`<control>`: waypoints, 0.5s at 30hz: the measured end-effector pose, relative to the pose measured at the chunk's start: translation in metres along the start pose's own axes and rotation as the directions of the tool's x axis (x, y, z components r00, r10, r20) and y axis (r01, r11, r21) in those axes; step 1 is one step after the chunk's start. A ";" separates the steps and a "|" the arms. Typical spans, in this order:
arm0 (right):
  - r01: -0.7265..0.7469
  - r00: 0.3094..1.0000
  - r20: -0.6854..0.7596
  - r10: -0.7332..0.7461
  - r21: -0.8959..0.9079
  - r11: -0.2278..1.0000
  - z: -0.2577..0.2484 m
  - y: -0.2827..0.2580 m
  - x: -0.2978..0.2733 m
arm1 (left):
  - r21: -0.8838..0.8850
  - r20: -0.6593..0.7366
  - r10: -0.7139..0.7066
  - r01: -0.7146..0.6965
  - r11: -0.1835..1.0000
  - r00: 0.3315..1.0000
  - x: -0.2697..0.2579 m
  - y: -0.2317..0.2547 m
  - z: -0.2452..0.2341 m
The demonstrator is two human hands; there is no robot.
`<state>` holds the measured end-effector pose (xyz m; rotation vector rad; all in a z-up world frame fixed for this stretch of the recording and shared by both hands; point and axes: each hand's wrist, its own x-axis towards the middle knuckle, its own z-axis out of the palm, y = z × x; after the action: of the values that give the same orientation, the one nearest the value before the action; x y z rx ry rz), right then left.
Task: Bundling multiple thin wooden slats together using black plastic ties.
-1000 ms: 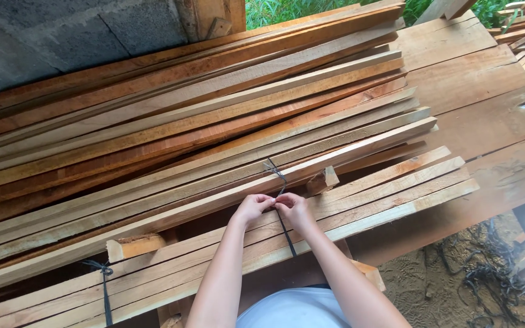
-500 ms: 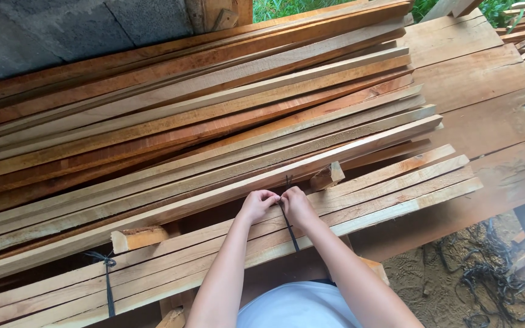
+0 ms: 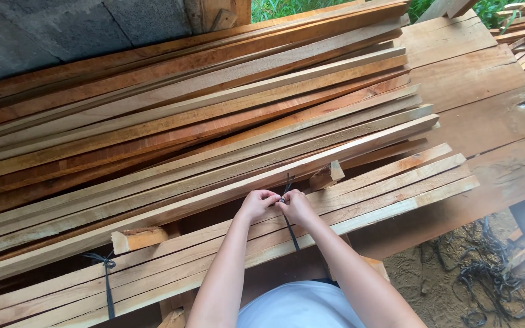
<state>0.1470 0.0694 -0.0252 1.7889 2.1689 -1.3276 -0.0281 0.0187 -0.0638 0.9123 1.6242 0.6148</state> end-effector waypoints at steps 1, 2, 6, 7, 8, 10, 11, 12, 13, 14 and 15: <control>0.003 1.000 0.004 -0.003 -0.001 1.000 0.002 0.001 0.000 | -0.002 -0.004 -0.002 0.002 1.000 1.000 -0.002 0.002 -0.002; -0.001 0.999 -0.035 0.000 -0.040 0.999 0.003 0.002 0.001 | -0.008 -0.006 0.002 -0.002 1.000 1.000 -0.005 0.003 -0.003; 0.139 0.978 -0.143 -0.153 -0.098 0.985 -0.015 -0.012 -0.017 | -0.026 -0.006 0.025 -0.025 0.999 1.000 -0.017 0.014 -0.006; 0.138 0.978 -0.145 -0.151 -0.098 0.986 -0.021 -0.017 -0.021 | -0.026 -0.004 0.026 -0.026 0.999 1.000 -0.017 0.015 -0.008; 0.195 0.959 -0.156 -0.238 -0.251 0.948 -0.028 -0.022 -0.025 | 0.001 -0.003 0.026 -0.026 1.000 1.000 -0.017 0.016 -0.010; 0.239 0.935 -0.153 -0.321 -0.398 0.886 -0.033 -0.022 -0.030 | 0.027 0.002 0.024 -0.024 0.999 1.000 -0.023 0.022 -0.016; 0.262 0.919 -0.144 -0.368 -0.474 0.841 -0.032 -0.019 -0.028 | 0.072 0.010 0.045 -0.046 0.996 0.999 -0.028 0.029 -0.023; 0.283 0.901 -0.131 -0.413 -0.545 0.789 -0.032 -0.016 -0.027 | 0.118 0.020 0.066 -0.068 0.991 0.998 -0.033 0.037 -0.030; 0.280 0.902 -0.132 -0.411 -0.544 0.791 -0.028 -0.009 -0.026 | 0.119 0.023 0.066 -0.068 0.991 0.998 -0.037 0.038 -0.036; 0.289 0.894 -0.108 -0.435 -0.601 0.745 -0.024 -0.002 -0.024 | 0.229 0.013 0.071 -0.072 0.971 0.997 -0.041 0.038 -0.041; 0.300 0.885 -0.081 -0.458 -0.655 0.694 -0.020 0.003 -0.021 | 0.336 0.001 0.077 -0.073 0.939 0.997 -0.045 0.039 -0.048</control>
<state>0.1664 0.0648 -0.0031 1.3103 2.7672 -0.2853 -0.0612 0.0076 0.0043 1.2259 1.7428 0.3998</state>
